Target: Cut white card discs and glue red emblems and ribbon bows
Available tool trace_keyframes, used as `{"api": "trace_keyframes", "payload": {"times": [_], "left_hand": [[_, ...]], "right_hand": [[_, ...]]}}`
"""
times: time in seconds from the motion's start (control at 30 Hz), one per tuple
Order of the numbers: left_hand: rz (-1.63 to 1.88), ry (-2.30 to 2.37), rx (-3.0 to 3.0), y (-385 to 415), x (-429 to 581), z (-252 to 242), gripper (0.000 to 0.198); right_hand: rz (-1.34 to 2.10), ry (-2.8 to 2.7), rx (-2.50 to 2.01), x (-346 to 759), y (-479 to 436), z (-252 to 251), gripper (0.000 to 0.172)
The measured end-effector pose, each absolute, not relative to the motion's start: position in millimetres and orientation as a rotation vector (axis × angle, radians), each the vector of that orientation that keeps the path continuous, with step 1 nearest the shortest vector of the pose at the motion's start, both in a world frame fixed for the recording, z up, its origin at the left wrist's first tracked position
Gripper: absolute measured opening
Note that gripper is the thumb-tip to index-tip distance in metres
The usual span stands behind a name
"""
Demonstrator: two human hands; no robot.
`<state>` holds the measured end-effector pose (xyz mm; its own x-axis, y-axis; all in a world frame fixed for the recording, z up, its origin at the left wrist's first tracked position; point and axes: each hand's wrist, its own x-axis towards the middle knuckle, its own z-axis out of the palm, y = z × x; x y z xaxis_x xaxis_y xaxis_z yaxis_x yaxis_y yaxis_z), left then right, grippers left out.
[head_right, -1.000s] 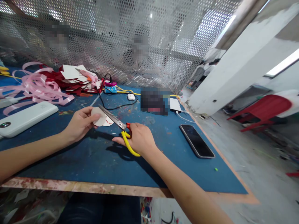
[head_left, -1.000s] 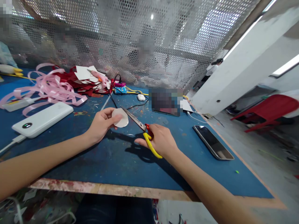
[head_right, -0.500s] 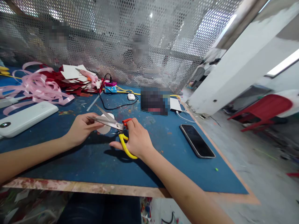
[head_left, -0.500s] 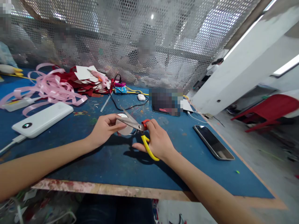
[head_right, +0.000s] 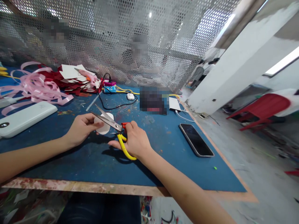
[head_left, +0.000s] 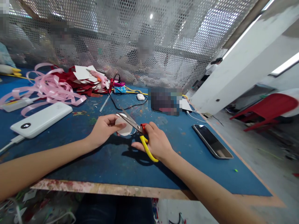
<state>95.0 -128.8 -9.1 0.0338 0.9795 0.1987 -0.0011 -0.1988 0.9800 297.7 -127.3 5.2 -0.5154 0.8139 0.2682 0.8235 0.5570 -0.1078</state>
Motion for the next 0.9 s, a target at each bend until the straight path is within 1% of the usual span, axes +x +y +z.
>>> {"api": "trace_keyframes", "payload": {"times": [0.1, 0.27, 0.43, 0.53, 0.67, 0.83, 0.9], "left_hand": [[1.336, 1.062, 1.373, -129, 94, -6, 0.019], [1.296, 1.091, 1.464, -123, 87, 1, 0.022], [1.252, 1.084, 1.551, -117, 79, 3, 0.024], [1.235, 1.090, 1.572, -115, 77, 4, 0.020], [1.222, 1.092, 1.524, -117, 79, 5, 0.019], [1.238, 1.049, 1.462, -124, 88, 2, 0.021], [1.245, 1.045, 1.472, -126, 90, 0, 0.021]], "right_hand": [[-0.074, -2.511, -1.360, 298, -127, 8, 0.069], [-0.151, -2.515, -1.377, 300, -126, 12, 0.074], [-0.239, -2.539, -1.401, 302, -125, 12, 0.073], [-0.258, -2.522, -1.417, 304, -123, 10, 0.069], [-0.150, -2.458, -1.329, 305, -122, 8, 0.063], [-0.024, -2.357, -1.121, 301, -121, 7, 0.070], [-0.014, -2.366, -1.112, 300, -121, 6, 0.069]]}}
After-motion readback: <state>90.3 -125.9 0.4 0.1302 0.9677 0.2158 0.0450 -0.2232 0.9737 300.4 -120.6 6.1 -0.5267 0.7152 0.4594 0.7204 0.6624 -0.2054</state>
